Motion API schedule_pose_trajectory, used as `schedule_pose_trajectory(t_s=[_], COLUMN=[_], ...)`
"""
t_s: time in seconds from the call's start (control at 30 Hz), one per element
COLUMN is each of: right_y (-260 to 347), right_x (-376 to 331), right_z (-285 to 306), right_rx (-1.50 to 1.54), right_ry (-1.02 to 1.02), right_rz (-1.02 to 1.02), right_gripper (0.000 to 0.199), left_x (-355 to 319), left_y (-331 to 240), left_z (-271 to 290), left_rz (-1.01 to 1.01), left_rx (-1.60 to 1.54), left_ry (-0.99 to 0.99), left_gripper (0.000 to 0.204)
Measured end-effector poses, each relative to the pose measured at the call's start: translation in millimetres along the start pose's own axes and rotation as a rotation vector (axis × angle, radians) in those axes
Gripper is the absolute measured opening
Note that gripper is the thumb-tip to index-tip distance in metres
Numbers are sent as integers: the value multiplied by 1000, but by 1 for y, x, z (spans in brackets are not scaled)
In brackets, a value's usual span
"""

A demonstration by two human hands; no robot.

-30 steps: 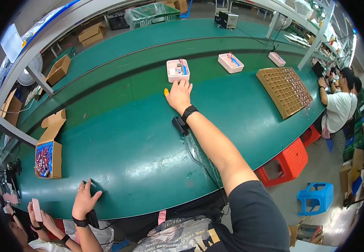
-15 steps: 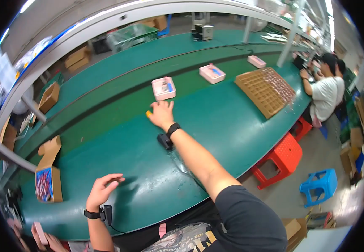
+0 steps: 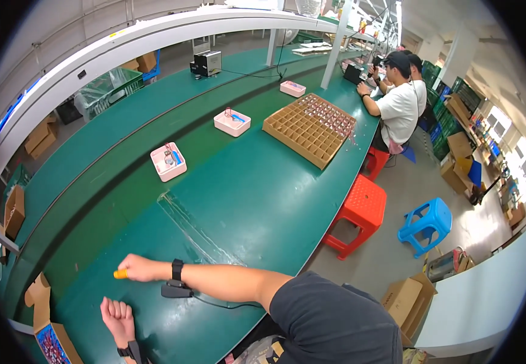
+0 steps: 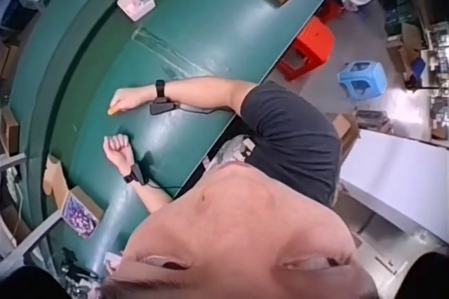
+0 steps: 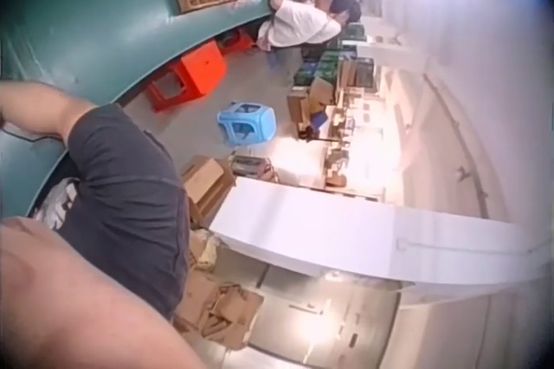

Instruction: The person assembles a device by placing a circuit board and a battery into a pink plastic housing. They press the components and wires into place by hand before setting the assembled unit aside on the workbench.

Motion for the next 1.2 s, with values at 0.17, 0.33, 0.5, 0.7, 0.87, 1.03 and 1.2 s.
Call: schedule_pose_trajectory(t_s=[0.17, 0.33, 0.5, 0.7, 0.87, 1.03, 1.2], right_y=[2, -3, 1, -11, -13, -4, -11], right_x=[-3, -10, -23, -50, -49, -43, -38], right_z=[-11, -16, -48, -81, -84, -75, -80], right_rx=[249, 310, 356, 429, 392, 62, -46], right_ry=[134, 251, 415, 558, 556, 521, 539], right_rz=[7, -78, -159, -400, -393, -273, -89], right_gripper=[44, 52, 54, 58, 56, 51, 42], left_x=[-14, -19, -32, -30, -20, -23, -30], left_y=[0, 3, 21, 19, 18, 9, 6], left_z=[0, 18, 37, -13, -21, -15, -43], left_rz=[-34, 4, 118, 109, -115, -263, -342], left_rx=[92, 18, 100, 523, 786, 842, 1207], left_ry=[-10, -201, -119, -234, -386, -511, -427], left_gripper=[48, 46, 37, 47, 31, 30, 47])
Point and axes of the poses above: each hand's wrist, its own x-axis towards the middle knuckle, its own z-axis out of the back of the hand, y = z × x, the point moved 9 cm from there along x, towards the middle knuckle, and after that the axes turned 14 degrees about z, right-handed, at the moved point
